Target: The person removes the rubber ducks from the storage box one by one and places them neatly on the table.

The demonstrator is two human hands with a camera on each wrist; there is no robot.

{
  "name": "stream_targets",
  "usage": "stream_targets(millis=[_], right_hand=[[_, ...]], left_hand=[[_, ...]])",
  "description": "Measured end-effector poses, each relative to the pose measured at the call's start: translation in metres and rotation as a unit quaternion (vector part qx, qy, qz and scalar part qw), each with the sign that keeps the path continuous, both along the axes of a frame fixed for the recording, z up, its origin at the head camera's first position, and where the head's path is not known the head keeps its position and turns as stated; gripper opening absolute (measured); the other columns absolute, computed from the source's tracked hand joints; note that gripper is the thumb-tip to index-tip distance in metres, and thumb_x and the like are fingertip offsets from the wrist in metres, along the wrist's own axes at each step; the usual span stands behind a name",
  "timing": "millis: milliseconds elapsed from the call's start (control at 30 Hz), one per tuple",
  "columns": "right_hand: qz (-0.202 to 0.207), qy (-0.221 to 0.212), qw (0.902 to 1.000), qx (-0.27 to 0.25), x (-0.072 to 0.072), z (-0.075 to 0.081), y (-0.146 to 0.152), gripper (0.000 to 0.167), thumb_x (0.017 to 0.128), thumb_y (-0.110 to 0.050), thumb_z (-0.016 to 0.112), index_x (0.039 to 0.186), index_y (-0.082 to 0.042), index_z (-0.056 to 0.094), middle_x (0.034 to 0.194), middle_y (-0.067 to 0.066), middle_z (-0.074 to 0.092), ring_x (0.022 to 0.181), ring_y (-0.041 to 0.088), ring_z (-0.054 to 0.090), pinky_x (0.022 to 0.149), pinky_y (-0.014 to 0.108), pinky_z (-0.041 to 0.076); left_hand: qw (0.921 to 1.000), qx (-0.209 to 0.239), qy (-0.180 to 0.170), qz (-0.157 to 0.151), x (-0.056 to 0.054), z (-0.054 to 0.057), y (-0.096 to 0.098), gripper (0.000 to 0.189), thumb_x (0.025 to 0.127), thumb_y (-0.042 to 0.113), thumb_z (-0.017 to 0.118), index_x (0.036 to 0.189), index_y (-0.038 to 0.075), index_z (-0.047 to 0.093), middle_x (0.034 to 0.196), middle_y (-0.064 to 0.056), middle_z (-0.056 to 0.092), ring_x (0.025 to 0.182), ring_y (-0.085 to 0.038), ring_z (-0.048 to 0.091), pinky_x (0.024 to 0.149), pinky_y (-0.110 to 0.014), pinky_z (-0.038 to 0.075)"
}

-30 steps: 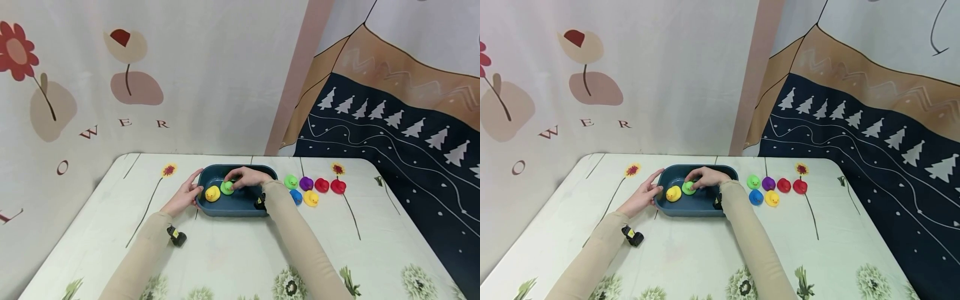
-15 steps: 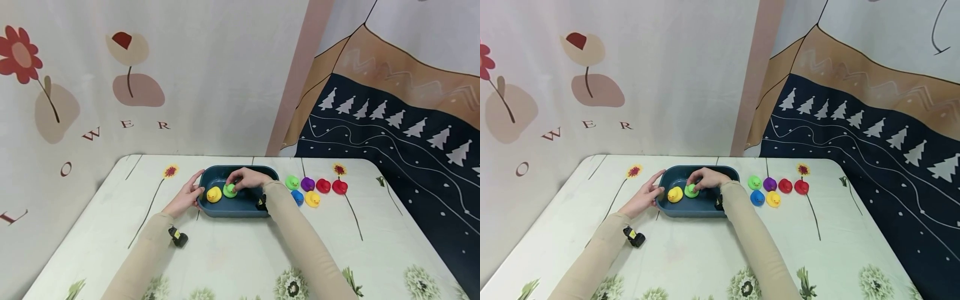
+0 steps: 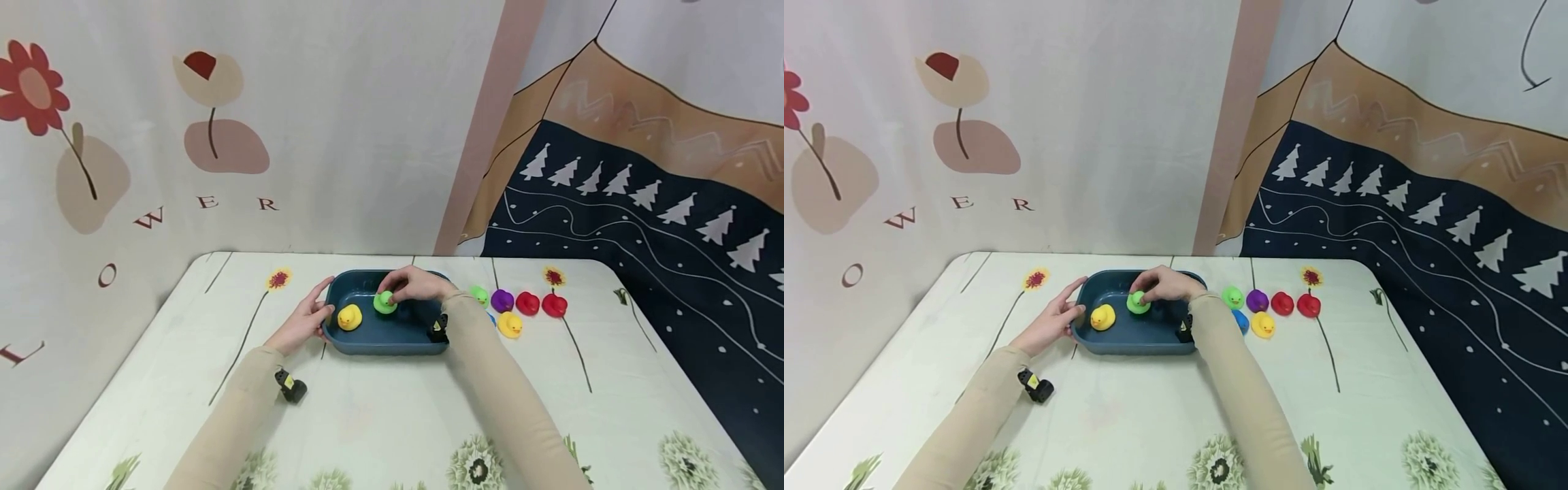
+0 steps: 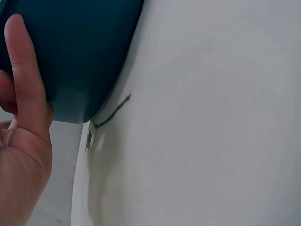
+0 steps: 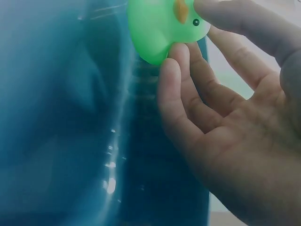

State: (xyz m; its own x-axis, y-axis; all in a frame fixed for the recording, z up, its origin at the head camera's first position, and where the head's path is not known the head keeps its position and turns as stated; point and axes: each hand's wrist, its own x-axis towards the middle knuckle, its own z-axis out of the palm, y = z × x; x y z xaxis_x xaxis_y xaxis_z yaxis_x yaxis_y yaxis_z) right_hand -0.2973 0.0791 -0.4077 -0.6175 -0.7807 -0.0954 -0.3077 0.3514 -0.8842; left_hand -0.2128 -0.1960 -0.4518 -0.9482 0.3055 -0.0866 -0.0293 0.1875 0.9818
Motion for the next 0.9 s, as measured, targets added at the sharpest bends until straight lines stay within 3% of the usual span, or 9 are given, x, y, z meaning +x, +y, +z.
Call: stream_targets(millis=[433,900], right_hand=[[-0.002,0.021,0.9997,0.008,0.009,0.027,0.016,0.026,0.088,-0.001,0.065,0.114,0.002,0.066,0.109,0.010,0.064,0.088,0.023,0.057,0.084,0.029,0.052],[-0.005,0.034,0.9992,-0.019,0.020,0.038,0.035,0.025,0.090,-0.004,0.064,0.115,0.002,0.066,0.110,0.012,0.061,0.090,0.028,0.057,0.085,0.031,0.052]], left_hand=[[1.0000,-0.002,-0.002,0.000,0.001,0.000,0.000,0.065,0.103,0.008,0.043,0.157,0.020,0.009,0.076,-0.008,0.040,0.053,-0.014,0.044,0.057,-0.034,0.058],[1.0000,0.002,-0.003,0.001,-0.001,0.000,-0.001,0.065,0.103,0.008,0.043,0.157,0.020,0.010,0.076,-0.008,0.039,0.053,-0.014,0.044,0.057,-0.034,0.058]])
